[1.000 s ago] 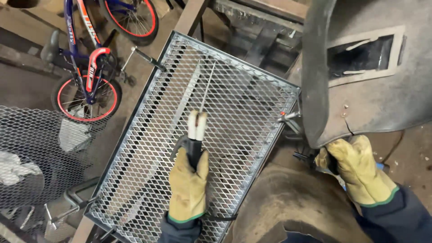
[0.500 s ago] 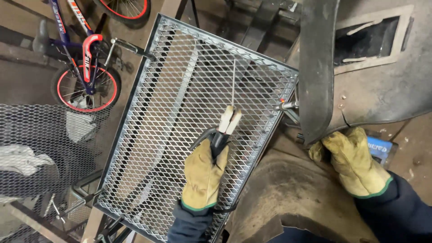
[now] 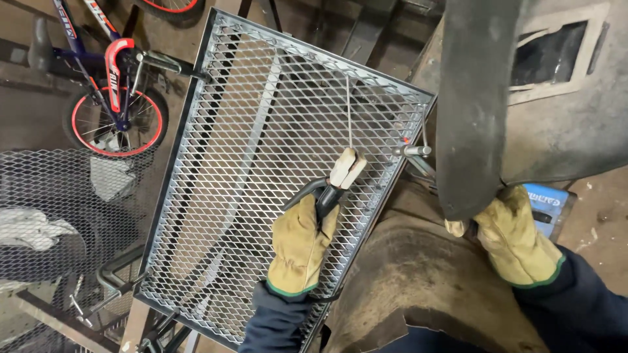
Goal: The person wears a welding helmet and leather apron and performs arc welding on a metal frame with expanded-metal mesh clamped to a work stand, striking arcs that produce sparks and smoke at several joints. They reposition the electrode holder and shift the workpiece between welds, then walk toward the welding machine at the end.
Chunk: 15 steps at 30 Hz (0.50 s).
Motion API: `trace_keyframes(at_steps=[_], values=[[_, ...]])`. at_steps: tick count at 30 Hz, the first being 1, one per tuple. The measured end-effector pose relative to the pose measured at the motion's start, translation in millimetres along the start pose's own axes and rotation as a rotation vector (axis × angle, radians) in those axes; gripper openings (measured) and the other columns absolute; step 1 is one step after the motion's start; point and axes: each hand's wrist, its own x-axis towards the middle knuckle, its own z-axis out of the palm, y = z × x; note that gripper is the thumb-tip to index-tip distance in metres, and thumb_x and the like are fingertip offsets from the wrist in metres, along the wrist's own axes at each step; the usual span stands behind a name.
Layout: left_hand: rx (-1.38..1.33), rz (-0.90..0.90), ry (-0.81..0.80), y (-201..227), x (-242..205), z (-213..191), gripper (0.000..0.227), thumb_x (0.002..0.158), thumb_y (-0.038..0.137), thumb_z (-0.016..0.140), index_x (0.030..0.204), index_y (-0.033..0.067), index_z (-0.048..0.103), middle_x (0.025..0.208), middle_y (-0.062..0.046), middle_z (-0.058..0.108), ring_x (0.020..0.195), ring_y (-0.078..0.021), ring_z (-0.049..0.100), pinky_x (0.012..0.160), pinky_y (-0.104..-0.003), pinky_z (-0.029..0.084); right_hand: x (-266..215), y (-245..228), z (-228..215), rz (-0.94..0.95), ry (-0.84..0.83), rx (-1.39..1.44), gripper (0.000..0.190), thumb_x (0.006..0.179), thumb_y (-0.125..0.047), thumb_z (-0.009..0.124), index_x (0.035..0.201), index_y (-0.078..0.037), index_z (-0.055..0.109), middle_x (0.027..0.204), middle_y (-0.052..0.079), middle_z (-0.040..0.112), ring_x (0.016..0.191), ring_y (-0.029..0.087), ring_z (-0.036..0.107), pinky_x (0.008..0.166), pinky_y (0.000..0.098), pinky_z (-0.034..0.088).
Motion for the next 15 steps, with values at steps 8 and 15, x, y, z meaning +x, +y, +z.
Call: trace_keyframes(at_steps=[8,15], values=[[0.012,-0.02,-0.042,2.0,5.2,0.9,0.034,0.087,0.014,0.081,0.114,-0.001,0.065,0.082,-0.011,0.071,0.069,-0.0233,0.071,0.061,-0.033,0.057,5.5,-15.6,2.2,-0.104,0.145,-0.046,0.024,0.102,-0.02,0.049,0.119,-0.007,0.061,0.117,0.002,0.068,0.103,0.015,0.062,0.089,0.0354,0.048],[0.022,-0.228,-0.242,2.4,5.1,2.0,0.035,0.095,0.026,0.075,0.119,0.0035,0.064,0.09,-0.011,0.074,0.08,-0.0258,0.073,0.073,-0.038,0.058,43.2,-56.0,-29.7,-0.307,-0.039,0.592,0.009,0.102,-0.008,0.062,0.096,-0.013,0.065,0.081,0.0,0.07,0.064,0.01,0.071,0.057,0.0258,0.057]])
